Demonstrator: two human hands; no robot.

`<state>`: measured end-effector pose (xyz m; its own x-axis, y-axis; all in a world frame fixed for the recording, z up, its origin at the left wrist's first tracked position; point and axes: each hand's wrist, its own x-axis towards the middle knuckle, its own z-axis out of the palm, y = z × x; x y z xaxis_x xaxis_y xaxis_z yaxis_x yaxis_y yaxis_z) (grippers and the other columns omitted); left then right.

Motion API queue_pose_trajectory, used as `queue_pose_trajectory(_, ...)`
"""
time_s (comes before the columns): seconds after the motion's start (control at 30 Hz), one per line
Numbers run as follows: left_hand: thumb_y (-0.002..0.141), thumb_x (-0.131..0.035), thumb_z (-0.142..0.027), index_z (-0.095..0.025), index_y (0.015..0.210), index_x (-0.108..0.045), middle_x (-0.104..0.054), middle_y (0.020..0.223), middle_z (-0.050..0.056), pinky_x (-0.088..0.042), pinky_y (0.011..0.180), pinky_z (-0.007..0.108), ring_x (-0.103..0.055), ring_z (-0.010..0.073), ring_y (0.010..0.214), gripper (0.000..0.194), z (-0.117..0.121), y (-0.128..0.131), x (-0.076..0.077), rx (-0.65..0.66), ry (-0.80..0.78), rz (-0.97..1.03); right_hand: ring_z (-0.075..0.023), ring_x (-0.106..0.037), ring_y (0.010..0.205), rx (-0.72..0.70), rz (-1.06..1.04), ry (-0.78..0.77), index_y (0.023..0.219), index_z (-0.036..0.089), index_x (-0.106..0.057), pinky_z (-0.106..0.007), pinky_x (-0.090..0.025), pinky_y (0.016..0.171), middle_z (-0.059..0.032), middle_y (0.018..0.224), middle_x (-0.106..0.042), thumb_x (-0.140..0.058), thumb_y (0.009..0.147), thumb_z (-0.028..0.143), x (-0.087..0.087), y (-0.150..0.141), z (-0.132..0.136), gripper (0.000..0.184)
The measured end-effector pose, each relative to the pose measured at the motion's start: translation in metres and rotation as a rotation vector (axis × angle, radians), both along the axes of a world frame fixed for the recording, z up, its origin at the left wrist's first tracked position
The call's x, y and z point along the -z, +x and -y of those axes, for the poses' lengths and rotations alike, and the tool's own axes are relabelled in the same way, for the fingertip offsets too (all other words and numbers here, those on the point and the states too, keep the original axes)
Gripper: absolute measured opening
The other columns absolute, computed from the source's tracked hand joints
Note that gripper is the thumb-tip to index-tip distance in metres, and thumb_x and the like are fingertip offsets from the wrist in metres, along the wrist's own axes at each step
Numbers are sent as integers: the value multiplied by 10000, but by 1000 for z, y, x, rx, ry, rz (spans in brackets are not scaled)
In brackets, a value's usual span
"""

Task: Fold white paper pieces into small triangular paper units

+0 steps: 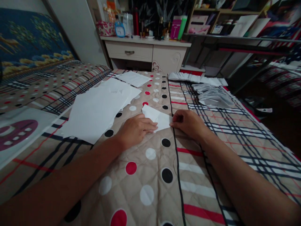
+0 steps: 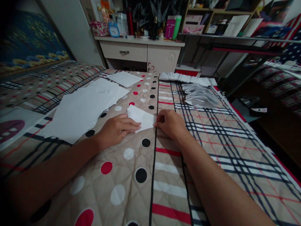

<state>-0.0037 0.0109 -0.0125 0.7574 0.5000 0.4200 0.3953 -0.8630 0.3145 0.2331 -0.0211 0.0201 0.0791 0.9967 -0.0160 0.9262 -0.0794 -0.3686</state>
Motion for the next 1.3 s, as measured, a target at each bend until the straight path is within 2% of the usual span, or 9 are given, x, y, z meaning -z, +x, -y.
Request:
queue_pose_trajectory(0.1,819,-463,68,-257,1076,-730,-736,1129,-3,-529,799,344,-639,158,883,492,-10,-8,1,88,-95,3,-172,-598,712,-37,72,67,770,224,-717,-268,-369,615,-18,779,-695,-712,738,205,-3,-10,4,37)
queue_pose_trajectory(0.23,750,-435,117,-247,1086,-729,-735,1126,23,-523,861,381,-667,166,927,576,-16,-11,0,120,-180,19,-207,-622,845,-179,155,173,781,217,-735,-283,-383,682,-49,881,-706,-594,735,41,-4,-29,12,230)
queue_pose_trajectory(0.33,792,-485,58,-256,1047,-748,-751,1084,24,-521,874,358,-671,166,956,482,-15,-10,-2,105,-223,38,-188,-635,847,-238,49,144,853,206,-738,-268,-399,694,-47,918,-712,-553,771,41,-1,-42,18,262)
queue_pose_trajectory(0.43,811,-548,-5,-255,995,-770,-767,1023,19,-516,884,338,-667,170,950,381,-14,-9,-3,73,-279,45,-178,-642,827,-242,-67,136,926,188,-730,-261,-408,685,-57,955,-710,-614,819,177,3,-51,21,158)
queue_pose_trajectory(0.57,786,-655,-84,-225,951,-779,-773,930,31,-523,827,312,-668,176,885,249,-13,-8,-5,10,-379,65,-185,-624,793,-189,-56,156,887,191,-713,-269,-373,641,-51,917,-705,-704,782,299,6,-61,21,151)
queue_pose_trajectory(0.73,757,-704,-112,-216,911,-779,-756,885,20,-519,758,267,-673,143,789,200,-13,-6,-7,-55,-517,76,-158,-591,700,-165,-81,91,825,201,-701,-260,-321,579,-25,813,-701,-737,743,311,5,-64,15,141)
queue_pose_trajectory(0.9,782,-702,-142,-224,947,-784,-743,870,25,-513,746,274,-664,149,787,202,-11,-5,-6,-72,-503,66,-144,-581,656,-137,-149,46,787,200,-704,-255,-336,572,-9,750,-694,-767,689,289,5,-62,9,147)
queue_pose_trajectory(1.1,782,-704,-135,-262,1008,-773,-751,945,39,-519,808,308,-670,172,855,268,-9,-5,-6,-97,-486,58,-121,-558,607,-126,-260,29,777,173,-686,-233,-364,549,-8,712,-682,-733,677,167,7,-52,2,111)
queue_pose_trajectory(1.3,842,-666,-184,-277,1054,-755,-761,1027,26,-513,816,327,-621,193,911,248,-7,-7,2,-62,-344,46,-124,-570,596,-135,-247,-7,753,164,-695,-221,-384,537,-1,657,-662,-709,657,134,7,-30,-4,101)
